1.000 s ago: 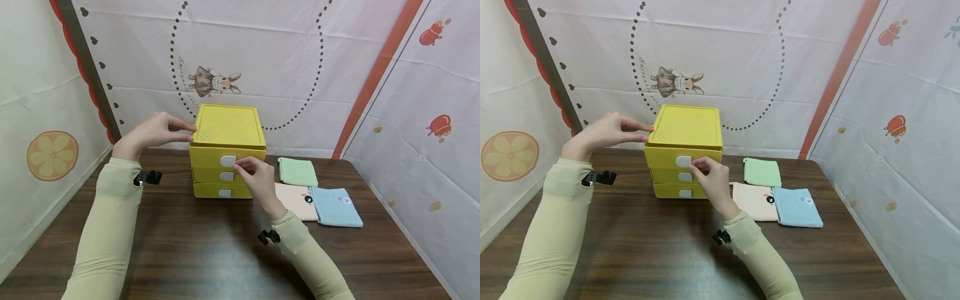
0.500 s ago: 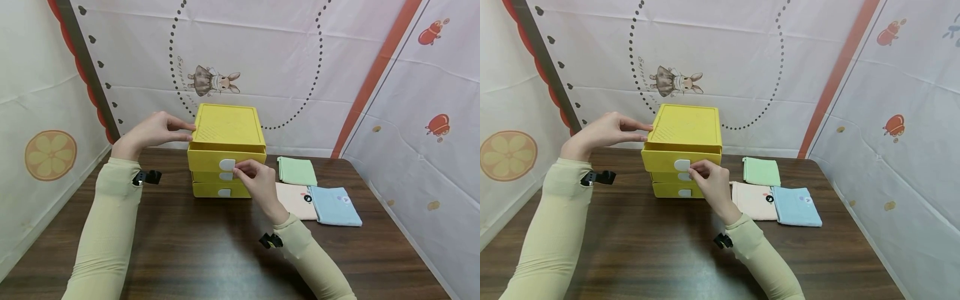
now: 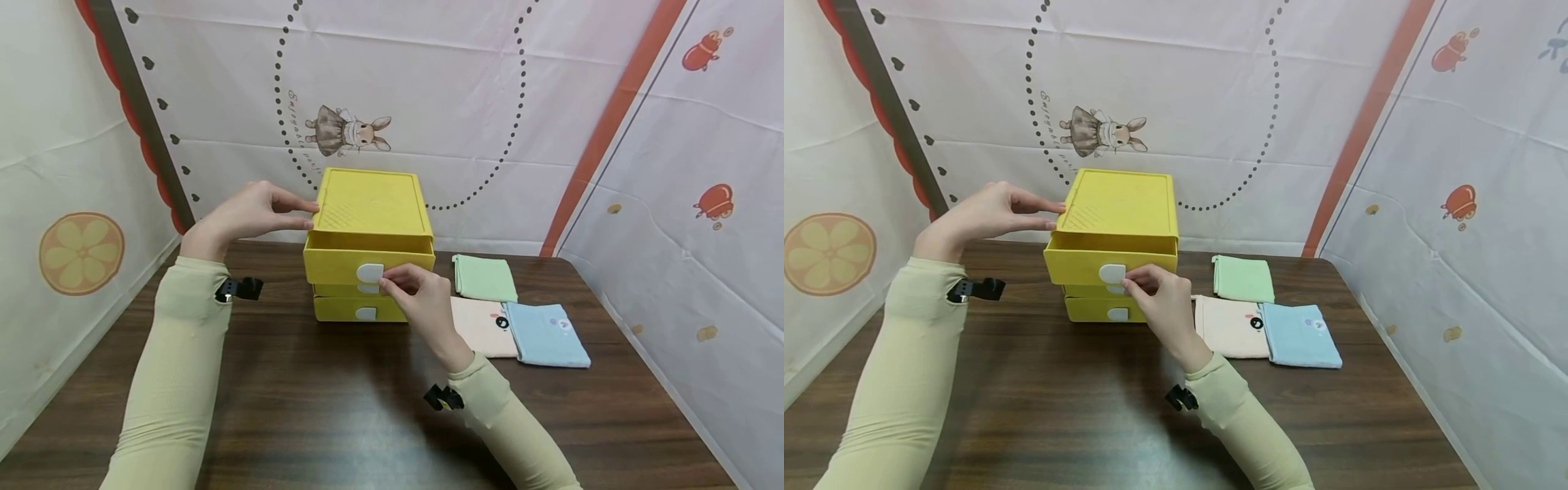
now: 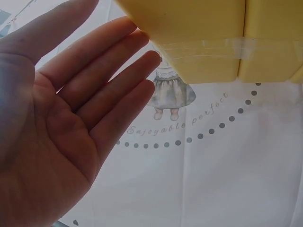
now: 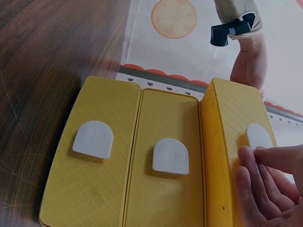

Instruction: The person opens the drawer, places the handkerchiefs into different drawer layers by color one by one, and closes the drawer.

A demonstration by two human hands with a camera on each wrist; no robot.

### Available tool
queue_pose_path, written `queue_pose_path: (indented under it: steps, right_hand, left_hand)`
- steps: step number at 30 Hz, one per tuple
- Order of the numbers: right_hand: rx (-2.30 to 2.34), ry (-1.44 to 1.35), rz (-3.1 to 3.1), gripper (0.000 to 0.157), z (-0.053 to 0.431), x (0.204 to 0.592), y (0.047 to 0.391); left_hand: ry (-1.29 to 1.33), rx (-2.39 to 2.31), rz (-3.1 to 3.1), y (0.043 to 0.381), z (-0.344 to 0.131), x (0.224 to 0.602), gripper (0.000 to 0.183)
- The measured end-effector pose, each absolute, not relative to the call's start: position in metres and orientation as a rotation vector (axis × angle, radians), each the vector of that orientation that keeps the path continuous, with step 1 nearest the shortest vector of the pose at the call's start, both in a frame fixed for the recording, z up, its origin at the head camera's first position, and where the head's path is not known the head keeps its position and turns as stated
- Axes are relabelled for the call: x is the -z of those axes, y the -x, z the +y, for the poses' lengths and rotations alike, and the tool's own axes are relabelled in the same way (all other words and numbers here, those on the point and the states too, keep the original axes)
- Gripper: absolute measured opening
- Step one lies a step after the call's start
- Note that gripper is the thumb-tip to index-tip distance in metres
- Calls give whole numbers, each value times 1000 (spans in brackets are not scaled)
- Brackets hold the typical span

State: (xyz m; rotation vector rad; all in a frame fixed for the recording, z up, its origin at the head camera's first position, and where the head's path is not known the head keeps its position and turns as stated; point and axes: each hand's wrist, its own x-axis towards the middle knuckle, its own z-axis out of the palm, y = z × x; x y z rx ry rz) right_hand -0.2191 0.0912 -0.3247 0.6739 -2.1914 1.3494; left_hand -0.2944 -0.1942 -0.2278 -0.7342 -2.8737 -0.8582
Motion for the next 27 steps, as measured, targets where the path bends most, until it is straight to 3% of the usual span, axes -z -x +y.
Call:
queue_pose_path:
  steps: [11, 19, 27]
  right_hand:
    - [-1385, -654, -2203, 10, 91, 322, 209]
    - [-1419, -647, -2199, 9, 86, 297, 184]
    - [-1408, -651, -2242, 13, 93, 315, 197]
  left_hand:
    - [723, 858, -2886, 294, -194, 227, 47]
    - [719, 856, -2889, 294, -194, 228, 47]
    - [726, 875, -2890, 294, -194, 227, 47]
